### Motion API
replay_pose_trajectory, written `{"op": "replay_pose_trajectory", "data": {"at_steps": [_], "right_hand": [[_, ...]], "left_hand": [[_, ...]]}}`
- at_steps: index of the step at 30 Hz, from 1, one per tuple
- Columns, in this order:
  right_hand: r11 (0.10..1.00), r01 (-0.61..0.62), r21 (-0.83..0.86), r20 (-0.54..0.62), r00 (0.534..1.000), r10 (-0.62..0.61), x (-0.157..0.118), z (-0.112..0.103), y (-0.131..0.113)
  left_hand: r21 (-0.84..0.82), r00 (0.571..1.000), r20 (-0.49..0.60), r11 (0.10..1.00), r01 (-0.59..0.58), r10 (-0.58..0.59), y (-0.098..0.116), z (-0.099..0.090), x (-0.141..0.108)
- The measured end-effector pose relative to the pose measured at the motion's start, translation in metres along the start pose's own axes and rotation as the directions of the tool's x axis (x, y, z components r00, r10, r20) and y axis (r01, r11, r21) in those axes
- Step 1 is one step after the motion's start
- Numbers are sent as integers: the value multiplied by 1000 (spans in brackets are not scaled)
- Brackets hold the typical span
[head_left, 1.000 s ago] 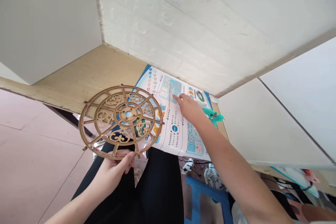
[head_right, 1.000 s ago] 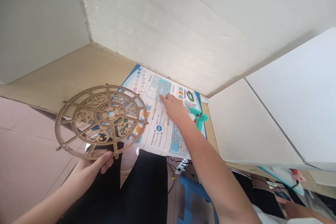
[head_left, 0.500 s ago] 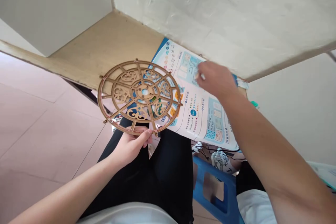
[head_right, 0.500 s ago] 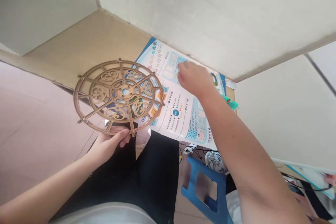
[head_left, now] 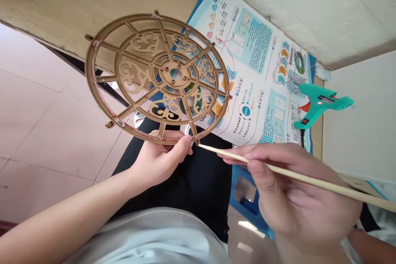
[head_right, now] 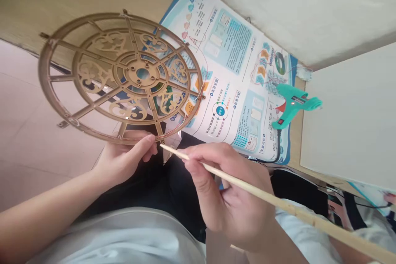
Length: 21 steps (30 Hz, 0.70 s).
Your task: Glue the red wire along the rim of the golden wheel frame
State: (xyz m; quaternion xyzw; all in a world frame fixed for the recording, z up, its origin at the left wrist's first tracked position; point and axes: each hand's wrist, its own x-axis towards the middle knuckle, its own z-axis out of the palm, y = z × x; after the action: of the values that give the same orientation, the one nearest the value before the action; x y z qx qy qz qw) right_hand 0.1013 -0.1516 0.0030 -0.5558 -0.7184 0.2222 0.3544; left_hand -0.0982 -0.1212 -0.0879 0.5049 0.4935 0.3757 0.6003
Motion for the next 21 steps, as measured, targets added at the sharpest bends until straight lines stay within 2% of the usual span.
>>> {"op": "replay_pose_trajectory", "data": {"at_steps": [3, 7, 21], "right_hand": [[991, 59, -117, 41, 998, -55, 0, -1, 2], [981, 110, -162, 65, 993, -100, 1, 2, -1], [979, 90, -182, 50, 995, -82, -2, 9, -1]], "left_hand": [[27, 1000, -10, 999, -17, 17, 3, 2, -2], [47, 999, -25, 998, -34, 35, 5, 3, -4], [54, 999, -25, 998, -37, 39, 2, 4, -5]]}}
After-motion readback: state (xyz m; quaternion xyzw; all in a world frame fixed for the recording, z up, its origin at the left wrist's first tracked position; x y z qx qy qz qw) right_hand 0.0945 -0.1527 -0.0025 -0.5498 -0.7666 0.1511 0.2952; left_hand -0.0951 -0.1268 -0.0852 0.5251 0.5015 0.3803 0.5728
